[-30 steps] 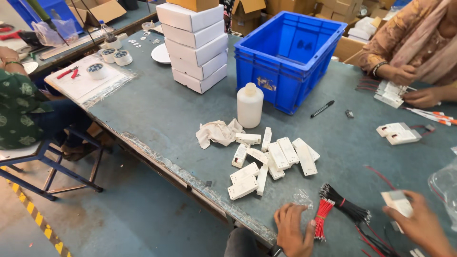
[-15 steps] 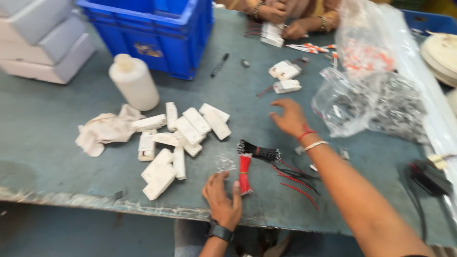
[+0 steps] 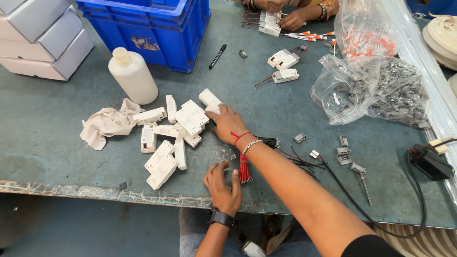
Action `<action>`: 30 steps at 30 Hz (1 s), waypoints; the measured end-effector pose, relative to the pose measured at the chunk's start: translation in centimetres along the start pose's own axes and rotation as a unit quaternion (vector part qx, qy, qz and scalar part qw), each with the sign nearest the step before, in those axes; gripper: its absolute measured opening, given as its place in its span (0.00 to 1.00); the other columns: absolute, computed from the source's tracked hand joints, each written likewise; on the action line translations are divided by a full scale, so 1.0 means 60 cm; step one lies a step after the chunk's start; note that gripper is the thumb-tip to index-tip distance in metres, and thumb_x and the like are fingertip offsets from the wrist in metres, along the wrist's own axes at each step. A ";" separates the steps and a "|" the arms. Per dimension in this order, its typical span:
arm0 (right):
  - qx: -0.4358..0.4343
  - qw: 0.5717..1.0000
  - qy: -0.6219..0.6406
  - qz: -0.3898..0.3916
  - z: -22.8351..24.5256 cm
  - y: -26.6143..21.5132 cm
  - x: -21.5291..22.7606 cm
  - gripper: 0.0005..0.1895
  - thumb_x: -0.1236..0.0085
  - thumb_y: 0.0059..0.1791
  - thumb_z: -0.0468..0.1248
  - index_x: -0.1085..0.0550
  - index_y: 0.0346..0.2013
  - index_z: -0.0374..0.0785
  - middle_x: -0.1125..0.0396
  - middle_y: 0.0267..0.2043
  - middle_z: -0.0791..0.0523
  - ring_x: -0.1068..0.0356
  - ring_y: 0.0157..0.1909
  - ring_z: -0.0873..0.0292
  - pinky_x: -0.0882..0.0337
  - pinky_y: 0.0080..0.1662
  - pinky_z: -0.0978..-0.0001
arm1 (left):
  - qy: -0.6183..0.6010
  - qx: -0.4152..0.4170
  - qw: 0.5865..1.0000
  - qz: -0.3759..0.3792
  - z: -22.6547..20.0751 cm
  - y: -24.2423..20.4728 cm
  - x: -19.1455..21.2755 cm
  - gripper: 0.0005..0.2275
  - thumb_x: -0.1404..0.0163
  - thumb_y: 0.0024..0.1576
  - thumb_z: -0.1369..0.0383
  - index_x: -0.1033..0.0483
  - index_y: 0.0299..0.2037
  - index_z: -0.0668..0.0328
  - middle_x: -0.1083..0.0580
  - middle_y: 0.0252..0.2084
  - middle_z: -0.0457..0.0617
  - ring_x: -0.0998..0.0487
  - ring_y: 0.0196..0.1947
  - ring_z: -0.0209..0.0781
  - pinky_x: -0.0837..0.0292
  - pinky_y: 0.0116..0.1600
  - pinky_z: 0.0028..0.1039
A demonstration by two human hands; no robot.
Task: The person assembles electrical components by inserting wires into plastic housings and securing them with a tool.
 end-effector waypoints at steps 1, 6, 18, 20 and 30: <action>-0.013 1.000 0.006 -0.017 -0.005 -0.002 -0.013 0.28 0.35 0.47 0.40 0.30 0.62 0.58 0.38 0.65 0.48 0.37 0.67 0.42 0.34 0.61 0.45 | -0.002 0.001 1.000 0.002 0.000 -0.001 0.000 0.15 0.45 0.55 0.70 0.26 0.52 0.63 0.23 0.49 0.52 0.30 0.60 0.54 0.44 0.66 0.44; -0.032 0.941 0.297 -0.158 -0.040 -0.047 0.006 0.32 0.37 0.44 0.32 0.34 0.62 0.51 0.29 0.52 0.50 0.27 0.52 0.50 0.25 0.53 0.56 | -0.006 0.007 1.000 0.007 0.004 -0.002 0.002 0.15 0.45 0.54 0.70 0.26 0.51 0.63 0.23 0.49 0.52 0.30 0.59 0.53 0.44 0.66 0.44; -0.230 0.756 0.613 -0.024 -0.095 -0.446 0.138 0.25 0.46 0.49 0.30 0.31 0.63 0.41 0.31 0.54 0.52 0.31 0.48 0.49 0.32 0.45 0.57 | -0.012 -0.009 1.000 0.023 0.008 -0.007 0.008 0.14 0.44 0.59 0.69 0.26 0.53 0.63 0.25 0.51 0.53 0.32 0.61 0.55 0.42 0.66 0.43; -0.078 0.891 0.447 -0.029 -0.073 -0.496 0.138 0.23 0.45 0.51 0.28 0.29 0.63 0.37 0.35 0.60 0.51 0.36 0.64 0.50 0.37 0.63 0.57 | -0.013 -0.005 0.999 0.029 0.009 -0.009 0.010 0.13 0.44 0.60 0.68 0.26 0.53 0.62 0.25 0.52 0.52 0.31 0.61 0.55 0.41 0.67 0.43; -0.062 0.948 0.283 -0.131 -0.069 -0.533 0.106 0.32 0.48 0.38 0.23 0.27 0.58 0.38 0.31 0.59 0.51 0.34 0.65 0.48 0.41 0.69 0.54 | -0.007 -0.087 0.992 0.094 -0.047 -0.028 0.031 0.15 0.42 0.58 0.69 0.26 0.54 0.61 0.27 0.55 0.55 0.32 0.62 0.57 0.41 0.68 0.43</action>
Point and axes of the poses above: each hand's wrist, its own y-axis towards the middle knuckle, its own x-axis out of the back of the hand, z = x × y, the point moved 1 cm from there along y, towards the middle knuckle
